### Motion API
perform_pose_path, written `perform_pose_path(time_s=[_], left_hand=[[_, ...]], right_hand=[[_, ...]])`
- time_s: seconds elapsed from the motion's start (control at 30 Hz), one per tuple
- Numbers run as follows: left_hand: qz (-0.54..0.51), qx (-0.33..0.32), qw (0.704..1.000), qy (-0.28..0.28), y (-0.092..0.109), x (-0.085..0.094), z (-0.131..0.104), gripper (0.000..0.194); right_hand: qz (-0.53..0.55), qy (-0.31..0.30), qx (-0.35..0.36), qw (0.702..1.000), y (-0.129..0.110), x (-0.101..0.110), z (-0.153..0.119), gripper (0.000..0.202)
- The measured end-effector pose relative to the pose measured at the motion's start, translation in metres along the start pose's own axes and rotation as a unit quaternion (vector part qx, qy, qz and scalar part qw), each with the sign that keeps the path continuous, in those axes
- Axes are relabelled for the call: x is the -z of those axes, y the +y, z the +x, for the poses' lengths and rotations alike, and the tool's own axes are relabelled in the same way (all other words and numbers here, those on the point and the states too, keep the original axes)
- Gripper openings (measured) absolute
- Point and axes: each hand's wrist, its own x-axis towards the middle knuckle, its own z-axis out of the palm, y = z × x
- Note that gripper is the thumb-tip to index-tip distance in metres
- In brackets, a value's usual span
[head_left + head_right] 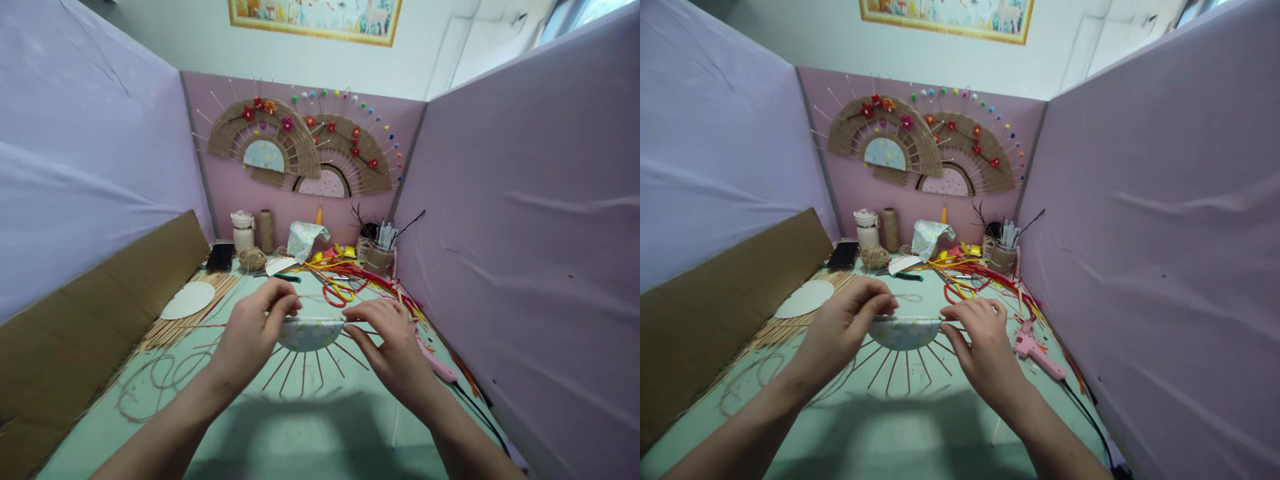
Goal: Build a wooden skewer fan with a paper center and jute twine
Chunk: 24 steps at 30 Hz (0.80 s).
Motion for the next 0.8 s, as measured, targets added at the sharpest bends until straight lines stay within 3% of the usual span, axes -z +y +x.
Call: perform_pose_path(time_s=[0.13,0.2,0.33,0.5,0.6,0.8], left_hand=[[0.033,0.003,0.984,0.173,-0.008,0.027,0.0,0.016],[0.104,-0.021,0.975,0.194,-0.014,0.041,0.0,0.02],[0.196,-0.123,0.97,0.071,-0.022,0.051,-0.005,0.024],[0.244,-0.181,0.951,-0.053,-0.022,0.038,-0.015,0.03],[0.253,-0.186,0.944,-0.102,-0.022,0.032,-0.016,0.037],[0.249,-0.17,0.943,-0.14,-0.021,0.027,-0.019,0.024]], right_hand=[[0.008,0.005,0.005,1.0,0.0,-0.001,0.0,0.007],[0.009,0.009,0.01,1.0,0.001,-0.001,0.0,0.007],[0.007,0.013,0.014,1.0,0.001,-0.002,0.0,0.007],[0.005,0.015,0.017,1.0,-0.001,-0.001,-0.002,0.007],[0.007,0.016,0.017,1.0,-0.003,-0.001,-0.004,0.007],[0.024,0.052,0.018,0.998,0.003,0.007,-0.012,0.014]])
